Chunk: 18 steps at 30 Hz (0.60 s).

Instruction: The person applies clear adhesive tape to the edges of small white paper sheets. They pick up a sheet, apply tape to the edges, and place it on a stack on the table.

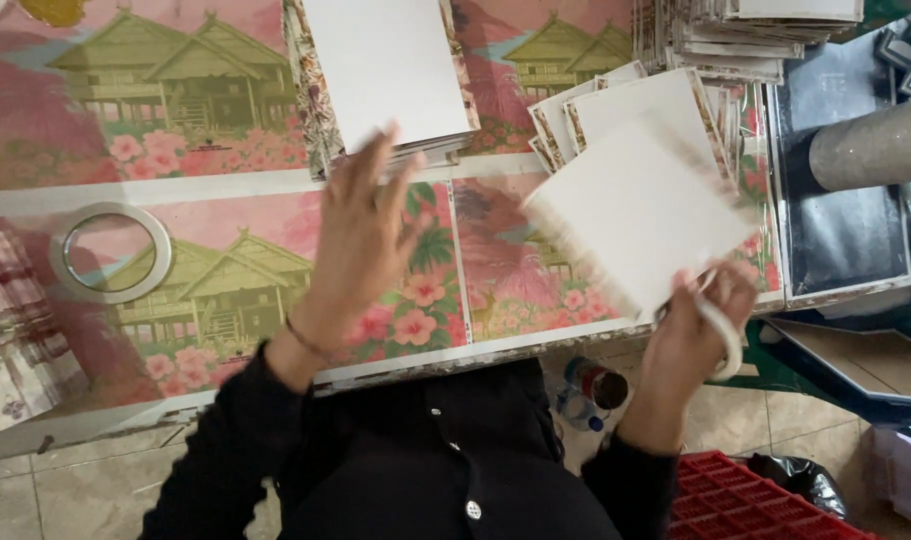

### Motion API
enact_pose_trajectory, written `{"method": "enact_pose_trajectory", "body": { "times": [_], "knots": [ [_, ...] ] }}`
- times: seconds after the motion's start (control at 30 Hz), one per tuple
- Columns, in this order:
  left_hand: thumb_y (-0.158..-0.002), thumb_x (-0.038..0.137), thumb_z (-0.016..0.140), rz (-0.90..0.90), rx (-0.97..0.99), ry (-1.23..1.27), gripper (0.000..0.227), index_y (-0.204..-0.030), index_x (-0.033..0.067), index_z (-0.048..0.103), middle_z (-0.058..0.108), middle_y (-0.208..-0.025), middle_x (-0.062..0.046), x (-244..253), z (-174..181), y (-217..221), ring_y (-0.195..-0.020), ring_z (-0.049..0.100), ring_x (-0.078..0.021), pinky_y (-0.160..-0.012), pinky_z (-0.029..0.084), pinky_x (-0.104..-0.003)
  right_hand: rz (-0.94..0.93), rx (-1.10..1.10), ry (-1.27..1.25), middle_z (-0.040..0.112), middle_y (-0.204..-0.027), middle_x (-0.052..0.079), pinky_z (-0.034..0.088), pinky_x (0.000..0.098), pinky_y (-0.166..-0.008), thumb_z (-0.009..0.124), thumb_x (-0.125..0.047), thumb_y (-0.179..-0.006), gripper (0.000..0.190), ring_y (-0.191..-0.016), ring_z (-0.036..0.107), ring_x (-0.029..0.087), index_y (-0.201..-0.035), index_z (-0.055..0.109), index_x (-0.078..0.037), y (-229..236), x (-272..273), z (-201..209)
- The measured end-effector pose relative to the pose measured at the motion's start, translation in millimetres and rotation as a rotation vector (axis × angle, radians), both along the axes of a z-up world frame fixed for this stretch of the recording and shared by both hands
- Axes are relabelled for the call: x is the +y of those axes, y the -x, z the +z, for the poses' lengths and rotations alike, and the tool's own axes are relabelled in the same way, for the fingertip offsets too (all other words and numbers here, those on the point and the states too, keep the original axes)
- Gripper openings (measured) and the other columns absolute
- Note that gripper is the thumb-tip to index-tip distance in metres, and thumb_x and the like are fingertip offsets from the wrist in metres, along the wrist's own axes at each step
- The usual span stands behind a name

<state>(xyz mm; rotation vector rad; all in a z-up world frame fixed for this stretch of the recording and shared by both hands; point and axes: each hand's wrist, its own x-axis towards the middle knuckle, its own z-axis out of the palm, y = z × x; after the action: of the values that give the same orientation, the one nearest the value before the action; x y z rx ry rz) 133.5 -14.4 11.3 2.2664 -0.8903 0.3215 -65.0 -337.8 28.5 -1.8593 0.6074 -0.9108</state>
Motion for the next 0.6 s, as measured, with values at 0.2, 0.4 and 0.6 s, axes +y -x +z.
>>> {"method": "enact_pose_trajectory", "body": {
  "times": [0.2,0.4,0.6],
  "knots": [
    [-0.098,0.016,0.087,0.171,0.028,-0.212,0.075,-0.163,0.0074,0.052,0.039,-0.177,-0.017,9.6,-28.6,-50.3,-0.163,0.025,-0.0393,-0.126,0.014,-0.074,0.139,0.004,-0.001,0.067,-0.131,0.022,0.067,0.0334,-0.090,0.063,-0.003,-0.121,0.041,-0.103,0.076,0.029,-0.147,0.036,-0.019,-39.4,-14.7,5.8],
    [-0.094,0.024,0.093,0.246,-0.250,-0.281,0.058,-0.148,0.0210,0.073,0.077,-0.141,-0.002,23.5,-69.0,-20.5,-0.151,0.051,-0.0290,-0.128,0.020,-0.067,0.027,0.209,0.624,0.055,-0.134,0.028,0.062,0.0543,-0.081,0.083,-0.024,-0.115,0.041,-0.105,0.070,0.043,-0.146,0.063,-0.006,-21.3,-16.3,-18.7],
    [-0.089,0.035,0.077,0.122,-0.157,-0.320,0.055,-0.143,0.0297,0.071,0.067,-0.145,0.006,33.7,-75.9,76.7,-0.142,0.051,-0.0313,-0.110,0.035,-0.066,0.227,0.147,0.471,0.058,-0.130,0.017,0.059,0.0444,-0.103,0.071,-0.017,-0.111,0.011,-0.130,0.058,0.035,-0.115,0.073,-0.007,-25.0,67.4,-15.7]
  ]
}}
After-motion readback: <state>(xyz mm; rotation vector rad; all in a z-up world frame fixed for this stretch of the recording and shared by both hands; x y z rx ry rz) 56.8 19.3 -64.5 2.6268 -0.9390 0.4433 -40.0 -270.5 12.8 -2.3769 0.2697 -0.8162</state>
